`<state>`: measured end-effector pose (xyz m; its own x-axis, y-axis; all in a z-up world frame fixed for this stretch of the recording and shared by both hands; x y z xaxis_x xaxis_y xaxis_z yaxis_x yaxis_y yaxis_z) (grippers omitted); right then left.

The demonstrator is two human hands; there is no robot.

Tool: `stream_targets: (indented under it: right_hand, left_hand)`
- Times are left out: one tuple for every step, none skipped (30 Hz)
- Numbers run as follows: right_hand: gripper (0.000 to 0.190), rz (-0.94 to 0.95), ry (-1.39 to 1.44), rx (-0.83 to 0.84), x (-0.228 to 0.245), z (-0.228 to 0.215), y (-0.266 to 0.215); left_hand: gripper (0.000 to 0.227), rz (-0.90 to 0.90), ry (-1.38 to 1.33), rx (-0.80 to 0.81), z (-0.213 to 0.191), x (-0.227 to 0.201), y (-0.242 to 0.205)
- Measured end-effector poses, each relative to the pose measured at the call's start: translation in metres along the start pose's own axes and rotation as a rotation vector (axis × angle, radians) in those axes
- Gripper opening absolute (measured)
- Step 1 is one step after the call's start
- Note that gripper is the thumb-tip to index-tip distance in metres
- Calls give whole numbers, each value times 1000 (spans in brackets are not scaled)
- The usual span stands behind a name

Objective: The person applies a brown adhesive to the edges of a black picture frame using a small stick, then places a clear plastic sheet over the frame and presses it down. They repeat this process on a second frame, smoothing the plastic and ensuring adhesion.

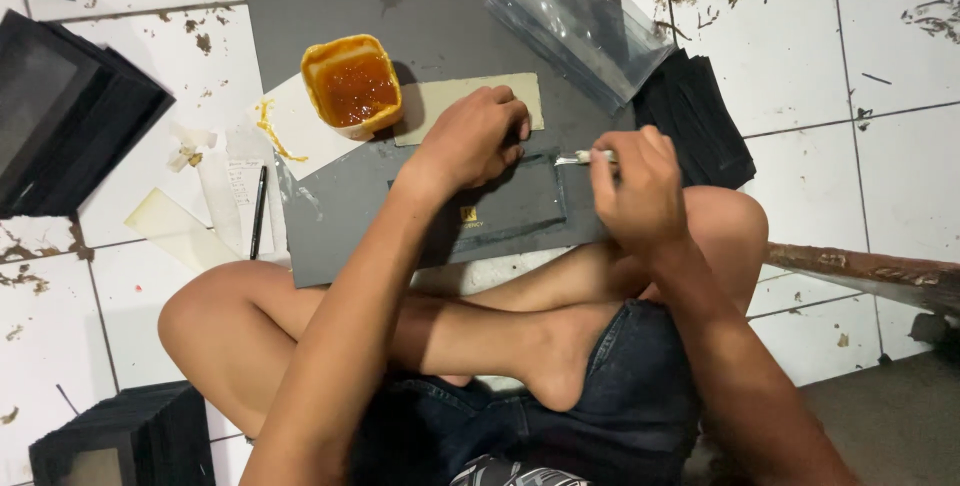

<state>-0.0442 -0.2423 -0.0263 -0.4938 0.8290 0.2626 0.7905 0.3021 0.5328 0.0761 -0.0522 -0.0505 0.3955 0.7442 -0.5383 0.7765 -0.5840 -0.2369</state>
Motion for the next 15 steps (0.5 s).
stream_targets:
  right_hand:
    - [6, -1, -3, -9, 3, -10, -7]
    - [4, 201, 67, -65, 0, -21, -16]
    - [5, 399, 138, -126, -4, -30, -25]
    - [5, 396, 136, -140, -11, -27, -39]
    - [10, 557, 368, -246, -23, -22, -58]
    - [16, 712, 606, -347, -34, -16, -77]
    - [16, 710, 608, -350, -25, -22, -74]
    - [22, 785, 683, -376, -16, -26, -73]
    - [30, 857, 756, -405, -9, -30, -70]
    - [30, 852, 757, -412, -12, -26, -70]
    - [29, 857, 771, -394, -13, -21, -71]
    - [29, 862, 785, -375, -15, -16, -72]
    - [29, 856, 790, -376, -17, -12, -65]
    - [31, 821, 833, -332, -18, -5, -57]
    - [33, 782, 877, -287, -18, 2, -47]
  left_hand:
    - [16, 4, 7, -4, -4, -5, -6]
    - [11, -25, -13, -10, -8, -10, -11]
    - [7, -51, -31, -19, -14, -13, -15]
    - [7, -43, -20, -26, -18, -18, -21]
    - [11, -66, -145, -70, -21, -22, -28]
    - [16, -88, -271, -114, -25, -25, -35]
    - [16, -87, -267, -116, -30, -30, -47]
    - [19, -59, -411, -231, -39, -34, -59]
    - [23, -24, -553, -347, -48, -38, -69]
    - [23, -18, -549, -351, -48, -35, -81]
    - [22, -43, -579, -430, -49, -30, -94]
    - [21, -69, -609, -510, -50, -25, -108]
    - [21, -69, -604, -515, -46, -18, -121]
    - [20, -125, -579, -579, -43, -9, -136]
    - [19, -181, -552, -645, -41, 1, -151]
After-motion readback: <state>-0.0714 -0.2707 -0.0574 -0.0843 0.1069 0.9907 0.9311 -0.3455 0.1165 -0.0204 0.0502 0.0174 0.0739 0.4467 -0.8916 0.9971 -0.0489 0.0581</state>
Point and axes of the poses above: each hand's wrist, its own y-axis towards the middle knuckle, its own z-axis out of the palm, x = y × z, the point moved 3 cm from there along y, towards the middle knuckle, and after that the axes turned 13 degrees about -z, right-handed, at the moved point
